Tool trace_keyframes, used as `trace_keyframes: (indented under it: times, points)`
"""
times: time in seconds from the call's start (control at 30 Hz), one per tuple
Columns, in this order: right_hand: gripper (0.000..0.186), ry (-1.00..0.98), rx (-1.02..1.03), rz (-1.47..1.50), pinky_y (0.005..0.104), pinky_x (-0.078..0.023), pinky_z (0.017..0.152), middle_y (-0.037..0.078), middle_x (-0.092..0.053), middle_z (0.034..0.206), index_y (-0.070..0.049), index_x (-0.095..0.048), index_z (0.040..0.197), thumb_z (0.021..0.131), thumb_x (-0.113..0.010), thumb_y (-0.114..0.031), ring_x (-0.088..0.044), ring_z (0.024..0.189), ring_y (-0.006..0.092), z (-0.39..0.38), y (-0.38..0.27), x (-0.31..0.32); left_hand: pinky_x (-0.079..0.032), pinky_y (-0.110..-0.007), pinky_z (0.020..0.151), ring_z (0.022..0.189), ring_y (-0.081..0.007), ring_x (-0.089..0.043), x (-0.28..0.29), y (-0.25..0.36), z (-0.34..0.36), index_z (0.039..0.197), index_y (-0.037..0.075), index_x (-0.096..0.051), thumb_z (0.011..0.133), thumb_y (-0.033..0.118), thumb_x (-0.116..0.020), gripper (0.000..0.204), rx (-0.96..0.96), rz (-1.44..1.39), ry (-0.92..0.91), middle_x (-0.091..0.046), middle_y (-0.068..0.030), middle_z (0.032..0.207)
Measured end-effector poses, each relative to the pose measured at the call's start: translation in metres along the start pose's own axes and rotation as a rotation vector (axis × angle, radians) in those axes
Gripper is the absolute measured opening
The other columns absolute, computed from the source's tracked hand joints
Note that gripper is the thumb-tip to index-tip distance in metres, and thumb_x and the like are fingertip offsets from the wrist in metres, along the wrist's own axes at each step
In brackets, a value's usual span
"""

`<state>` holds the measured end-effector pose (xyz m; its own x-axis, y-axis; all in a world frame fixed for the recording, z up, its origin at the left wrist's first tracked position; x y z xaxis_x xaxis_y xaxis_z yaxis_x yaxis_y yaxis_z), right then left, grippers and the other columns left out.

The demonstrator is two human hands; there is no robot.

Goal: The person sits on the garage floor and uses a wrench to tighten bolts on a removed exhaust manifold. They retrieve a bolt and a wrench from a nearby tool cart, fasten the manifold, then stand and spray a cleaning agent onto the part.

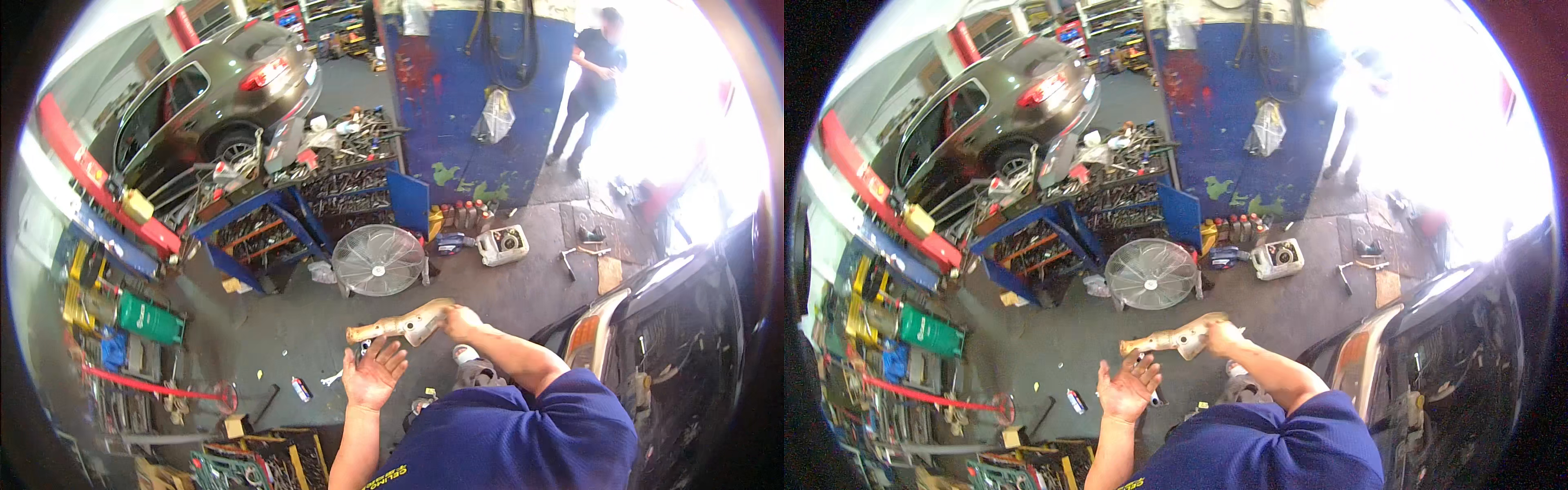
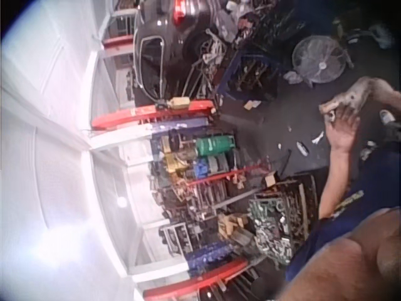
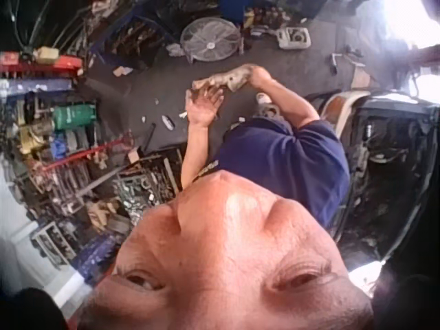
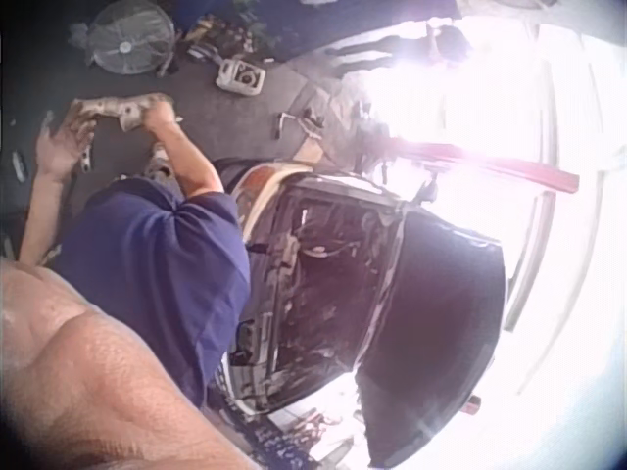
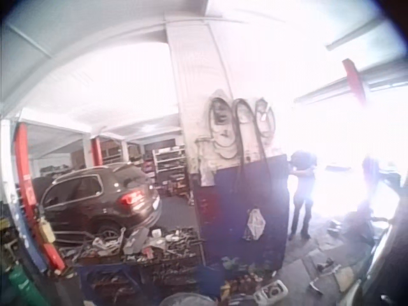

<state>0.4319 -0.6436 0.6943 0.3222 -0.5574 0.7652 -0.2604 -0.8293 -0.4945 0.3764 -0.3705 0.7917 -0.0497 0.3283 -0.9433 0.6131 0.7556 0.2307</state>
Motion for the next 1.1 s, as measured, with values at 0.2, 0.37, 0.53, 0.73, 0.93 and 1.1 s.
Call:
trace_keyframes:
  times: [0.2,0.37,0.53,0.73,0.93,1.1]
  points:
    - [0.049,0.277,-0.239,0.286,0.0472,-0.055,0.097,0.026,-0.074,0.111,0.002,-0.068,0.123,0.095,-0.069,-0.038,-0.07,0.108,0.0417,-0.04,0.202,0.032,-0.058,-0.046,0.078,0.093,-0.0319,-0.072,0.081,-0.015,0.04,0.113,0.002,-0.07,0.098,0.063,-0.052,0.066,-0.085,-0.003,0.574,-0.075,-0.0176,0.108]
    - [0.056,0.201,-0.375,0.294,0.0467,-0.054,0.099,0.026,-0.072,0.117,0.002,-0.068,0.127,0.095,-0.066,-0.045,-0.07,0.113,0.0407,-0.049,0.283,0.058,-0.051,-0.038,0.066,0.072,-0.0246,-0.064,0.126,-0.057,0.075,0.093,0.005,-0.068,0.093,0.063,-0.052,0.059,-0.023,0.07,0.92,-0.069,-0.0083,0.082]
    - [0.054,0.192,-0.33,0.324,0.0474,-0.053,0.1,0.026,-0.072,0.119,0.001,-0.065,0.13,0.097,-0.065,-0.041,-0.068,0.114,0.0408,-0.046,0.303,0.122,-0.051,-0.038,0.065,0.07,-0.0228,-0.064,0.101,-0.091,0.198,0.088,0.007,-0.067,0.094,0.061,-0.053,0.056,0.072,0.237,0.941,-0.069,-0.0058,0.078]
    - [0.054,0.329,-0.374,0.41,0.0463,-0.052,0.102,0.025,-0.071,0.123,0.001,-0.063,0.133,0.099,-0.064,-0.041,-0.067,0.118,0.0401,-0.067,0.343,0.187,-0.053,-0.041,0.062,0.069,-0.0263,-0.066,0.016,-0.134,0.395,0.088,0.009,-0.07,0.097,0.063,-0.051,0.058,0.269,0.535,0.612,-0.073,-0.0095,0.081]
    - [0.055,0.599,-0.611,0.542,0.0458,-0.052,0.104,0.024,-0.07,0.127,0.001,-0.063,0.134,0.099,-0.065,-0.042,-0.066,0.121,0.0389,-0.122,0.391,0.196,-0.055,-0.039,0.066,0.074,-0.0235,-0.067,-0.035,-0.216,0.54,0.101,0.01,-0.068,0.101,0.058,-0.052,0.051,0.496,0.787,0.443,-0.073,-0.0086,0.085]
    - [0.056,0.673,-0.849,0.723,0.0437,-0.052,0.105,0.024,-0.069,0.13,0.0,-0.062,0.135,0.099,-0.067,-0.042,-0.065,0.123,0.038,-0.141,0.421,0.198,-0.054,-0.041,0.068,0.075,-0.0261,-0.066,-0.051,-0.316,0.635,0.098,0.009,-0.07,0.1,0.056,-0.051,0.05,0.735,0.842,0.391,-0.072,-0.0105,0.089]
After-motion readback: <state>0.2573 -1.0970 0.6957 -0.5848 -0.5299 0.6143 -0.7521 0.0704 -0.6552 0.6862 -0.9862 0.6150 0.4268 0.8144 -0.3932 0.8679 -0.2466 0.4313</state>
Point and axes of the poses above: each hand's wrist, its own z-axis towards the middle knuckle, its own x-axis out of the back of the hand, y = z × x, the point moved 4 cm from there along z, towards the middle knuckle
